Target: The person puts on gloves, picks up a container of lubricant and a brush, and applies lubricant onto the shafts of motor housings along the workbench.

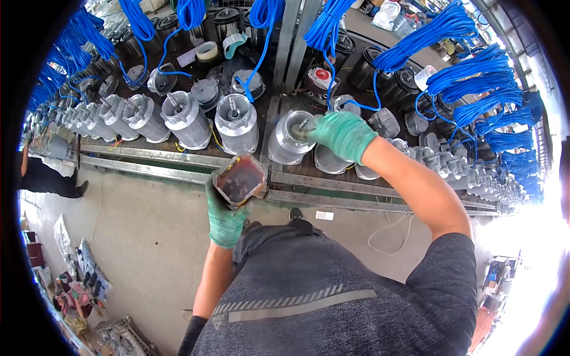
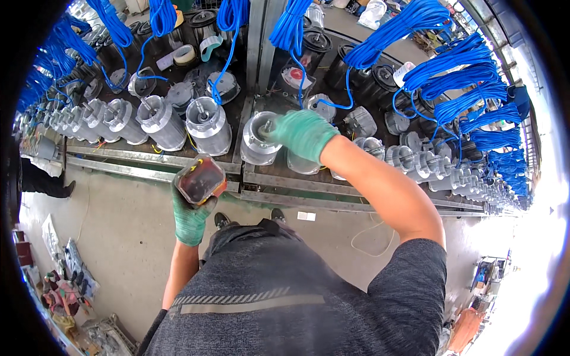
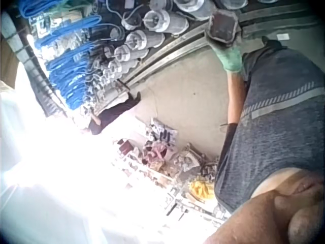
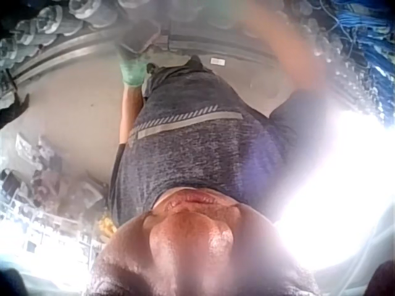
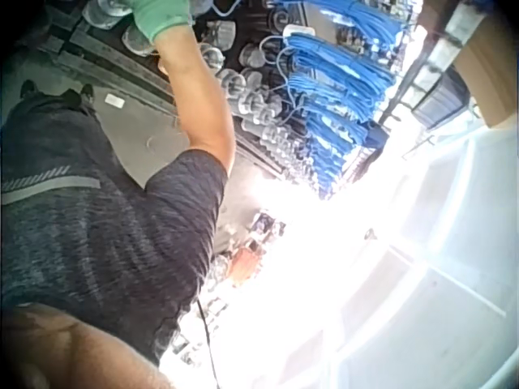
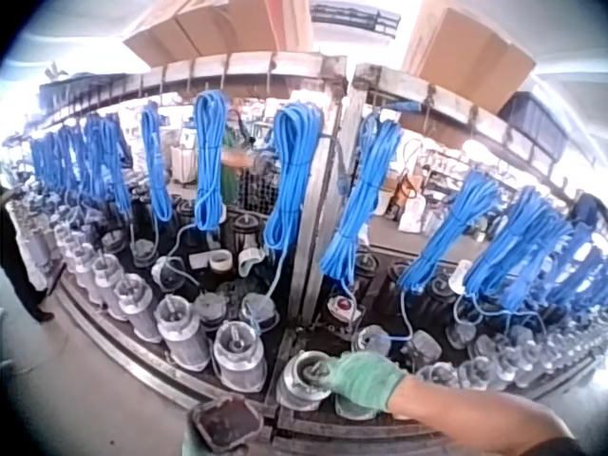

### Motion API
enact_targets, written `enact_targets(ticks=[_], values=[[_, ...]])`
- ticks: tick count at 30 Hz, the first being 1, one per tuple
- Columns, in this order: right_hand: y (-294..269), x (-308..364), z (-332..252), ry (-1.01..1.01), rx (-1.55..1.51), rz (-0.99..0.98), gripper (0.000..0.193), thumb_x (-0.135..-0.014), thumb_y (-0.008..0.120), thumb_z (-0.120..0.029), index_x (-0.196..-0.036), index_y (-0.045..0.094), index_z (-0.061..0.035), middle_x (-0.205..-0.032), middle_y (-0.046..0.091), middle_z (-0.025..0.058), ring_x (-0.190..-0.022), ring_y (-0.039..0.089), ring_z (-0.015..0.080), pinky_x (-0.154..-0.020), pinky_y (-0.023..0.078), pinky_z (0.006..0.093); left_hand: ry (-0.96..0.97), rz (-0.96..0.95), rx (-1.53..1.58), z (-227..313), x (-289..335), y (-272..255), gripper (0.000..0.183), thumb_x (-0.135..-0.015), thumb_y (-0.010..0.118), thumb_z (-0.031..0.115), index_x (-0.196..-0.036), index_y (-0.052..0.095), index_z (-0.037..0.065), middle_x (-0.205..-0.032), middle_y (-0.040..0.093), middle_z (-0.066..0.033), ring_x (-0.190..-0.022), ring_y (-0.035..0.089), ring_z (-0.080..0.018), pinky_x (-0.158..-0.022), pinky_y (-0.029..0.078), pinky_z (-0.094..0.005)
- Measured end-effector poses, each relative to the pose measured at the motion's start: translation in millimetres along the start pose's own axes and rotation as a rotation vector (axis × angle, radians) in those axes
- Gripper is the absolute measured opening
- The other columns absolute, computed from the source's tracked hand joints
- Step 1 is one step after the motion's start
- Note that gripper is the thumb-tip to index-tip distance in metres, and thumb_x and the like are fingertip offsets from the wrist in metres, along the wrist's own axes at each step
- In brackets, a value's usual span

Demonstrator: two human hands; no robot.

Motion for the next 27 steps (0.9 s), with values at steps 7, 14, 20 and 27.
enact_targets(ticks=[7, 14, 20, 27], values=[[3, 25, 20, 0.081, 0.000, 0.086, 0.023, -0.086, 0.065, -0.010, -0.107, 0.071, -0.0160, -0.097, 0.064, 0.0106, -0.089, 0.069, 0.0331, -0.072, 0.057, 0.0455, 0.002, 0.000, -0.032, 9, 2, 14, 0.093, -0.069, 0.085, -0.003, -0.146, 0.034, 0.005, -0.139, 0.049, -0.0111, -0.128, 0.054, -0.0224, -0.108, 0.048, -0.0386], [-15, 44, 28, 0.168, -0.011, 0.180, 0.027, -0.083, 0.068, -0.014, -0.109, 0.074, -0.0177, -0.095, 0.062, 0.0110, -0.083, 0.068, 0.0328, -0.066, 0.054, 0.0458, -0.028, 0.016, 0.018, 7, 3, 16, 0.090, -0.071, 0.085, -0.003, -0.145, 0.036, 0.005, -0.140, 0.049, -0.0108, -0.129, 0.053, -0.0222, -0.109, 0.047, -0.0387], [-59, 71, 36, 0.332, -0.431, 0.182, 0.021, -0.089, 0.076, -0.022, -0.107, 0.073, -0.0116, -0.096, 0.061, 0.0112, -0.093, 0.066, 0.0323, -0.080, 0.054, 0.0439, 0.021, 0.061, -0.074, 11, 2, 3, 0.090, -0.071, 0.085, -0.003, -0.146, 0.036, 0.005, -0.142, 0.049, -0.0111, -0.130, 0.053, -0.0227, -0.110, 0.047, -0.0391], [-89, 12, 8, 0.484, -0.759, 0.378, 0.020, -0.087, 0.078, -0.010, -0.106, 0.072, -0.0058, -0.095, 0.076, 0.0113, -0.087, 0.074, 0.0257, -0.080, 0.058, 0.0360, 0.014, 0.076, -0.002, 5, -4, -24, 0.090, -0.070, 0.085, -0.004, -0.145, 0.037, 0.004, -0.142, 0.051, -0.0117, -0.130, 0.054, -0.0225, -0.109, 0.048, -0.0388]])
Point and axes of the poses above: each hand's wrist, its own x-axis away from the middle knuckle, its own y-axis out of the palm, z = x × y, the point moved 8 cm from there along -x, towards the middle knuckle
